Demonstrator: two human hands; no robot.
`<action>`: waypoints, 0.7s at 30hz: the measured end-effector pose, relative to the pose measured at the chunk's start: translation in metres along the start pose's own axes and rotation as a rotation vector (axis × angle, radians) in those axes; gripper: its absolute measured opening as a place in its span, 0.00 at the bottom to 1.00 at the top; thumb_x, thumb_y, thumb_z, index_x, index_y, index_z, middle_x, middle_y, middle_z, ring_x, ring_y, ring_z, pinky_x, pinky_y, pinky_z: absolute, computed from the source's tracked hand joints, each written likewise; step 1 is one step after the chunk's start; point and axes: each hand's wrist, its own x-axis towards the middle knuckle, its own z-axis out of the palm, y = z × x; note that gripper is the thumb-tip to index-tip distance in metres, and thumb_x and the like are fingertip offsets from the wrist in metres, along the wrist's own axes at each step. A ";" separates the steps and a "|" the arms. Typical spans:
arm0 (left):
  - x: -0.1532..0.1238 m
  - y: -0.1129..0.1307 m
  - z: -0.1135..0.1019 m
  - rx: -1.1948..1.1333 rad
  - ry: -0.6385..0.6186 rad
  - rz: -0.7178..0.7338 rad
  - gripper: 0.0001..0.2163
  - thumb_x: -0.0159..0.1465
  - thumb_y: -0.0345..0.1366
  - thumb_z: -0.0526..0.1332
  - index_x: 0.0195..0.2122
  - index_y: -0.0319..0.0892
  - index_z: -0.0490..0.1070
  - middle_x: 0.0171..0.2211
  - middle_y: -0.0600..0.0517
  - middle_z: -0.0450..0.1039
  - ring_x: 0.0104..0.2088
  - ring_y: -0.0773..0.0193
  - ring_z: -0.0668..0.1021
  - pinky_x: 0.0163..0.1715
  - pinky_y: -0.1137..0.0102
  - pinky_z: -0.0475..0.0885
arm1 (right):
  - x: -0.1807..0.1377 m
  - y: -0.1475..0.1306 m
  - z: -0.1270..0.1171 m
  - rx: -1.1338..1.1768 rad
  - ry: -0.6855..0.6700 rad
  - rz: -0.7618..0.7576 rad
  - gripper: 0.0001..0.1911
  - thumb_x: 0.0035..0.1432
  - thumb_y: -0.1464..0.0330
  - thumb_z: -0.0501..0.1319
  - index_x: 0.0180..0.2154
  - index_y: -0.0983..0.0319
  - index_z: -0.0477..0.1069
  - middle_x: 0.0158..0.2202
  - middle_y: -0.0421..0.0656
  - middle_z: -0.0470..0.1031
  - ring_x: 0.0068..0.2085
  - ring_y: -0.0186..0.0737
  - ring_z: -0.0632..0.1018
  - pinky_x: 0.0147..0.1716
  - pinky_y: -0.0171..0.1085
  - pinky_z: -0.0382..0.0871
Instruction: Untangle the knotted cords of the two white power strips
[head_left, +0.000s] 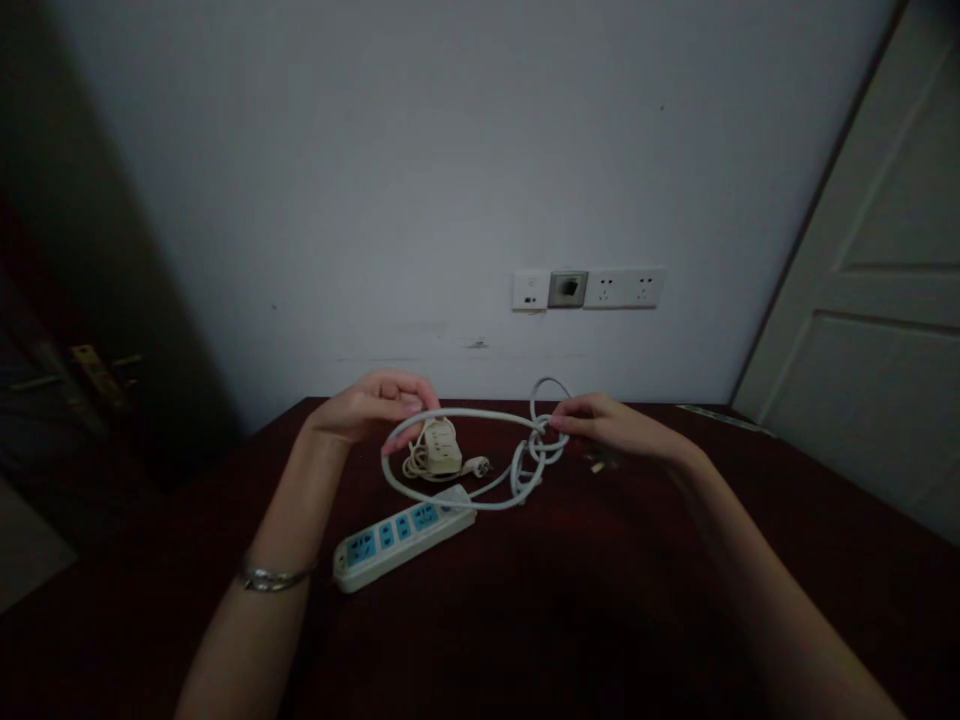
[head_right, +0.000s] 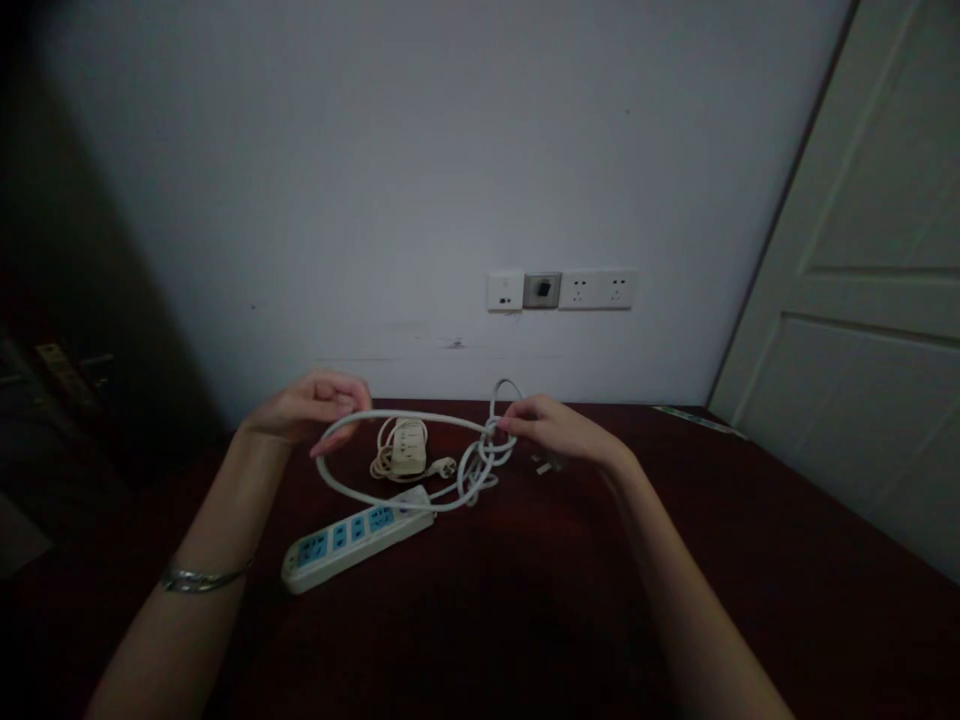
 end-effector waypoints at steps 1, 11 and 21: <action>-0.002 -0.001 0.000 0.018 -0.089 -0.059 0.10 0.52 0.40 0.64 0.31 0.39 0.73 0.15 0.51 0.69 0.14 0.70 0.68 0.14 0.75 0.58 | 0.000 -0.001 0.001 0.006 0.002 -0.008 0.23 0.55 0.51 0.56 0.36 0.66 0.72 0.28 0.44 0.71 0.24 0.28 0.66 0.20 0.29 0.58; 0.026 -0.027 0.005 0.128 -0.369 -0.182 0.13 0.53 0.40 0.66 0.35 0.36 0.76 0.22 0.47 0.73 0.24 0.64 0.76 0.23 0.71 0.69 | -0.005 -0.018 0.009 -0.006 0.015 -0.082 0.21 0.57 0.53 0.55 0.35 0.65 0.69 0.26 0.42 0.67 0.24 0.29 0.66 0.20 0.29 0.59; 0.072 -0.050 0.050 0.324 0.149 0.075 0.11 0.56 0.38 0.63 0.37 0.37 0.76 0.30 0.48 0.75 0.27 0.70 0.73 0.29 0.73 0.67 | -0.014 -0.037 0.015 -0.015 0.032 -0.127 0.18 0.59 0.56 0.53 0.35 0.64 0.69 0.25 0.40 0.67 0.24 0.28 0.66 0.23 0.29 0.62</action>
